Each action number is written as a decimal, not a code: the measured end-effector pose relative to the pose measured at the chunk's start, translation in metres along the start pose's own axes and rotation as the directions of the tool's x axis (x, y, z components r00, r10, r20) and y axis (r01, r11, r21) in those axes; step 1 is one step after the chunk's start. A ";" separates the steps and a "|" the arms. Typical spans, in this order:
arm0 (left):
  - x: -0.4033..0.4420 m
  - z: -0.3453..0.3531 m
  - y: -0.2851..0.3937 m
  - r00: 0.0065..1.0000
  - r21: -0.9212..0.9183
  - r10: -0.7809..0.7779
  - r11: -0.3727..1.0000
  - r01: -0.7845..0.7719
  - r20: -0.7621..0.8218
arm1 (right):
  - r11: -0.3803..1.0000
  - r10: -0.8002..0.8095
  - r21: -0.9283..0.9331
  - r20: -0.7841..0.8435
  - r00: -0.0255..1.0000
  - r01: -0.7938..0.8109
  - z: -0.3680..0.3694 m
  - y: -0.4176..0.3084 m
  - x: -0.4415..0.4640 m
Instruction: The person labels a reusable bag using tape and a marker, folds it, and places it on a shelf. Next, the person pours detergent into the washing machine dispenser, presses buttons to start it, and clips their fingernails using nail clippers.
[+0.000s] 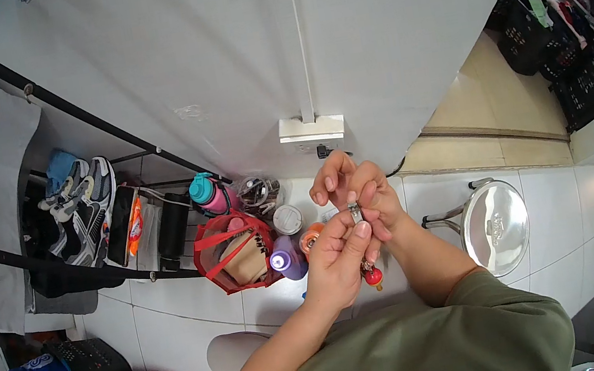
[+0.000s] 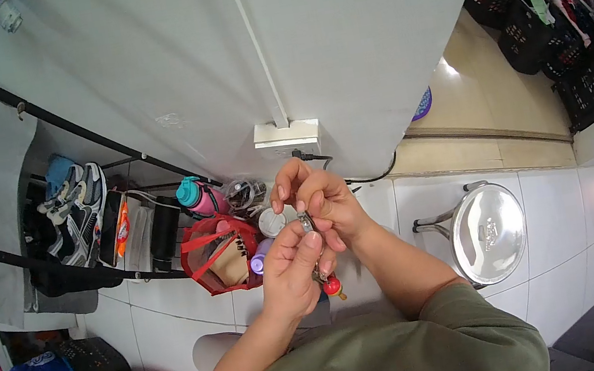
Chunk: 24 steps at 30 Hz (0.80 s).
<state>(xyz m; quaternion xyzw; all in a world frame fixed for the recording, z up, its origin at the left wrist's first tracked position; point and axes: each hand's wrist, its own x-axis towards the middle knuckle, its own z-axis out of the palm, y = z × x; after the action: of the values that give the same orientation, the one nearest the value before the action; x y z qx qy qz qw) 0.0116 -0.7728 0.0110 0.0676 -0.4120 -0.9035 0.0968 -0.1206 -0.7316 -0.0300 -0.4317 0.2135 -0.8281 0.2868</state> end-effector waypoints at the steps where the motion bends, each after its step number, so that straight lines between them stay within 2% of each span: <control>1: 0.000 0.000 0.000 1.000 0.004 -0.009 1.000 0.009 -0.008 | 1.000 -0.001 -0.003 0.000 1.000 0.001 0.000 0.000 0.000; 15: 0.002 -0.010 -0.001 0.999 0.011 0.013 1.000 -0.013 0.041 | 0.999 -0.012 0.048 -0.023 1.000 0.013 0.003 0.005 -0.001; 18: 0.003 -0.010 0.000 0.998 0.011 0.028 1.000 -0.029 0.062 | 0.973 0.054 0.225 -0.040 0.998 -0.043 0.009 0.008 -0.001; 24: 0.004 -0.013 0.003 0.994 0.068 0.011 0.997 -0.019 0.107 | 0.943 0.045 0.331 0.003 0.999 -0.043 0.011 0.010 0.001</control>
<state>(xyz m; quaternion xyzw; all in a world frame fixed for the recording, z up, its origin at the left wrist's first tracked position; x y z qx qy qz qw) 0.0108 -0.7852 0.0048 0.0195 -0.4480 -0.8903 0.0791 -0.1093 -0.7410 -0.0296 -0.3707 0.0815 -0.8466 0.3732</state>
